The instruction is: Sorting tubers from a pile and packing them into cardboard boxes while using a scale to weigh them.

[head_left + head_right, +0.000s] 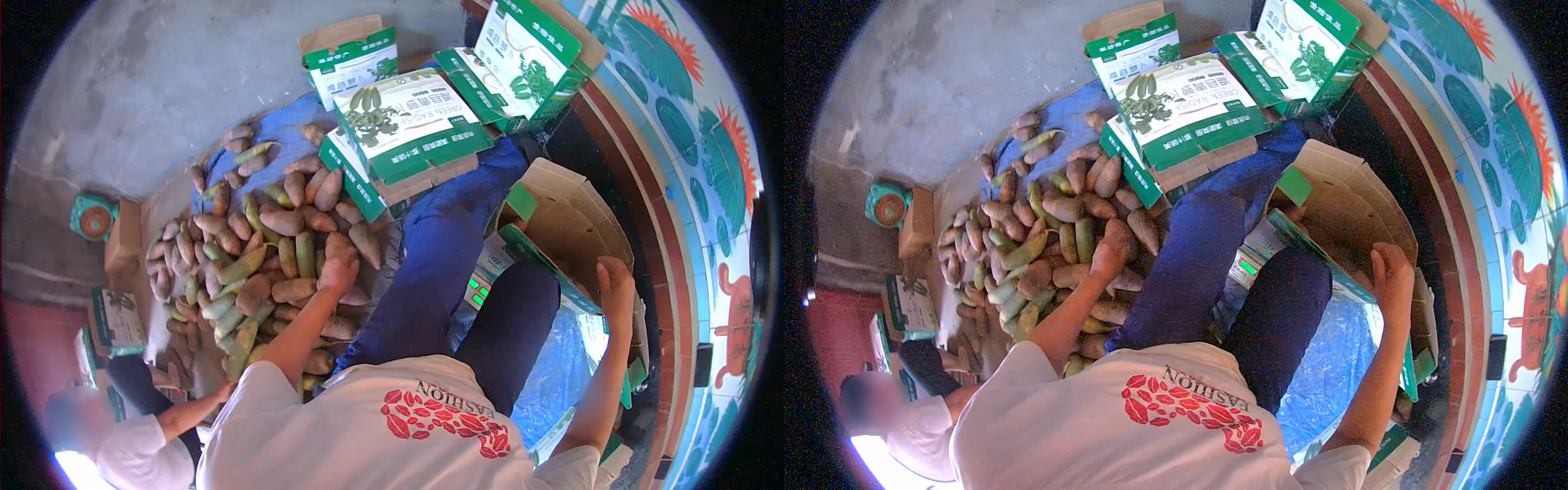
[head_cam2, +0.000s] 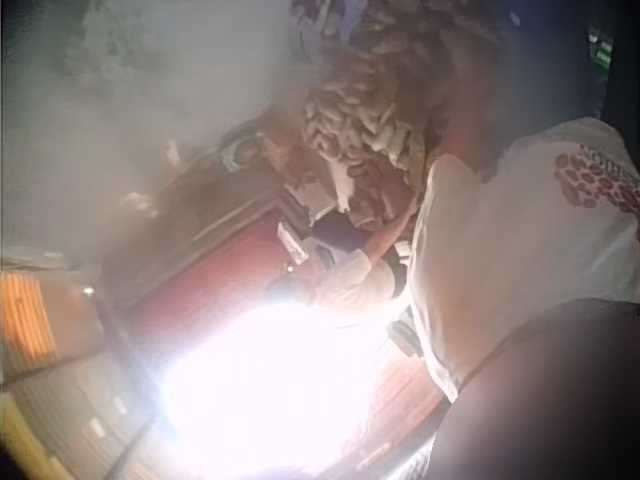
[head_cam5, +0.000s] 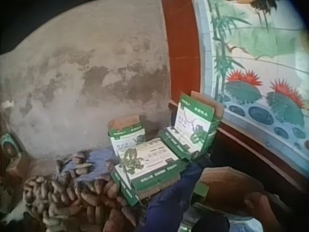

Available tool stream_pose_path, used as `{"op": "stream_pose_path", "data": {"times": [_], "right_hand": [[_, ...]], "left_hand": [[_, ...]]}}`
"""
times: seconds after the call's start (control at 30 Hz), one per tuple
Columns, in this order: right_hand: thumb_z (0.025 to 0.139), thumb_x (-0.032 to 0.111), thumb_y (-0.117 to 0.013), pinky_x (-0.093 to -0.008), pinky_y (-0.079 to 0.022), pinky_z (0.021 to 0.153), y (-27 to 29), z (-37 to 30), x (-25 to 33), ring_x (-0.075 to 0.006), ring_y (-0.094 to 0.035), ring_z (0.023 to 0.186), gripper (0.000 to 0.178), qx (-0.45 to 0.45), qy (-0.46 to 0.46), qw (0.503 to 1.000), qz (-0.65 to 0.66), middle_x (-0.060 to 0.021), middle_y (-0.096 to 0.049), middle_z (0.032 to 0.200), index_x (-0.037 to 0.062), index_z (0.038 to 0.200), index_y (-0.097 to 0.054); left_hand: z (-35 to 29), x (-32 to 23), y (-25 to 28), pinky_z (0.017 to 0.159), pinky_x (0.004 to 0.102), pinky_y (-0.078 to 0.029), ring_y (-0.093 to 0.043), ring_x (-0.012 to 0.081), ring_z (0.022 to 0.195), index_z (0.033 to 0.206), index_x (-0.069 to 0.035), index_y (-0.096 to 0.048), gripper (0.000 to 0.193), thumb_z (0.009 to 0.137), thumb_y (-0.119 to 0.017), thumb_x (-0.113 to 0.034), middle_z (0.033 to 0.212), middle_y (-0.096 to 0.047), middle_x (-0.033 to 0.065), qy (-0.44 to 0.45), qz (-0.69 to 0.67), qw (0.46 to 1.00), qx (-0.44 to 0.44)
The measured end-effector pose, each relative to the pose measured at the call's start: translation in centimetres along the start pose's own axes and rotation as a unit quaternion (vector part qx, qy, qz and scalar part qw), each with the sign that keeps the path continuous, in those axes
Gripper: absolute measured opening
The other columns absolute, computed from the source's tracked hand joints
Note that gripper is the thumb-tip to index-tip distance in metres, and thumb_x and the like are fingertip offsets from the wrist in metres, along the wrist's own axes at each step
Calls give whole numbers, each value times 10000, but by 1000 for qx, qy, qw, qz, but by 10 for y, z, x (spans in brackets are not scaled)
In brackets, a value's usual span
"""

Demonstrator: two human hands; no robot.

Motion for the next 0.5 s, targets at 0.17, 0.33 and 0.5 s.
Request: {"op": "stream_pose_path", "data": {"times": [0.17,0.33,0.5], "right_hand": [[825,86,-564,-376,-456,810,19,23,-11,-361,-555,954,189,-126,120,977,-126,-181,-565,1033,1,994,-563],[837,102,-557,-414,-412,890,23,60,-38,-352,-495,1066,268,-158,124,964,-172,-171,-537,1125,44,1097,-532],[842,147,-554,-405,-446,829,7,90,-74,-362,-545,984,307,-90,64,983,-146,-197,-572,1055,47,1129,-518]], "left_hand": [[24,-135,76,835,412,-419,-532,348,926,1017,-50,-561,266,754,-597,-51,969,-577,160,-232,-94,947,-203],[24,-221,118,849,386,-419,-533,330,974,1025,-39,-566,269,757,-595,-38,1003,-578,155,-251,-123,937,-209],[8,-270,131,877,379,-410,-527,320,1014,1055,-42,-564,301,755,-594,-28,1052,-564,159,-232,-159,944,-175]]}}
Point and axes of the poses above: each hand's wrist, its own z-axis towards the middle knuckle, its own y-axis out of the back of the hand, x = y × z, the point moved 3 cm from there along z, towards the middle knuckle
